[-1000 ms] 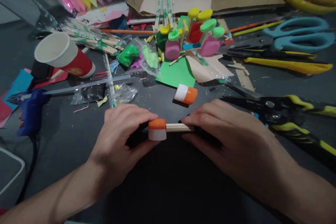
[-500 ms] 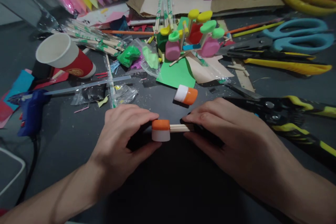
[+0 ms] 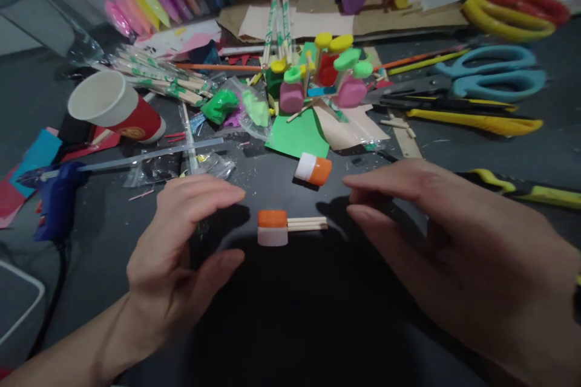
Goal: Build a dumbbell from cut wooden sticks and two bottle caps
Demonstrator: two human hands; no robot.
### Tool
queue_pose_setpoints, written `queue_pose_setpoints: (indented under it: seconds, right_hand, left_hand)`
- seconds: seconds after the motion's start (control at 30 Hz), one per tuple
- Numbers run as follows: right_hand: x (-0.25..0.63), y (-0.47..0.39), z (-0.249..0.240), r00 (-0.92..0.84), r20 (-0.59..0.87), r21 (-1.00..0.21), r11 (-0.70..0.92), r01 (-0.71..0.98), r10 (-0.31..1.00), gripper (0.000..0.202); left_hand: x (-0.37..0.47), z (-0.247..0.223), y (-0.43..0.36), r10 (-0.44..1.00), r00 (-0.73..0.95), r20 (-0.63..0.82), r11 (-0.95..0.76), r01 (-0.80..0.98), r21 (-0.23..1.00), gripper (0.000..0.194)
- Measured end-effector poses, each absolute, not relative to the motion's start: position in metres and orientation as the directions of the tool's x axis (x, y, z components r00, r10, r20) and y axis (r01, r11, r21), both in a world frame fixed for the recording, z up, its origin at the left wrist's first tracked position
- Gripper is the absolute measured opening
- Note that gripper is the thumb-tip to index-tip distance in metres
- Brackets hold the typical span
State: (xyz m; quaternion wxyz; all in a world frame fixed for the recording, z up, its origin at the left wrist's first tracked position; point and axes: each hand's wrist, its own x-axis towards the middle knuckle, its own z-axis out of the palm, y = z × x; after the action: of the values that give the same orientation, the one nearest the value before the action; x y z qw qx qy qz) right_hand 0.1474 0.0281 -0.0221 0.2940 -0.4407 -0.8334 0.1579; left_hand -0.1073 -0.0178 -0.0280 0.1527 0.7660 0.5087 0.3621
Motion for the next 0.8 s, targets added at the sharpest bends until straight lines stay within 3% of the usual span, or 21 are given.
queue_pose_setpoints:
  seconds: [0.17,0.37,0.63,0.8]
  right_hand:
    - [0.153,0.031,-0.020,-0.254,0.453,-0.546,0.491,0.679,0.854,0.018]
    - [0.156,0.037,-0.021,-0.336,0.465,-0.557,0.566,0.608,0.819,0.011]
    - [0.153,0.042,-0.029,-0.419,0.474,-0.486,0.627,0.609,0.775,0.013]
    - [0.155,0.048,-0.036,-0.453,0.534,-0.415,0.689,0.594,0.714,0.016]
  left_hand:
    - [-0.106,-0.030,-0.013,0.856,0.126,0.502,-0.433,0.706,0.560,0.031]
    - [-0.106,-0.030,-0.009,0.828,0.077,0.555,-0.426,0.730,0.535,0.033]
    - [-0.112,-0.024,-0.005,0.718,0.029,0.696,-0.478,0.747,0.462,0.034]
    - [-0.108,0.000,-0.012,0.741,0.209,0.638,-0.517,0.783,0.345,0.026]
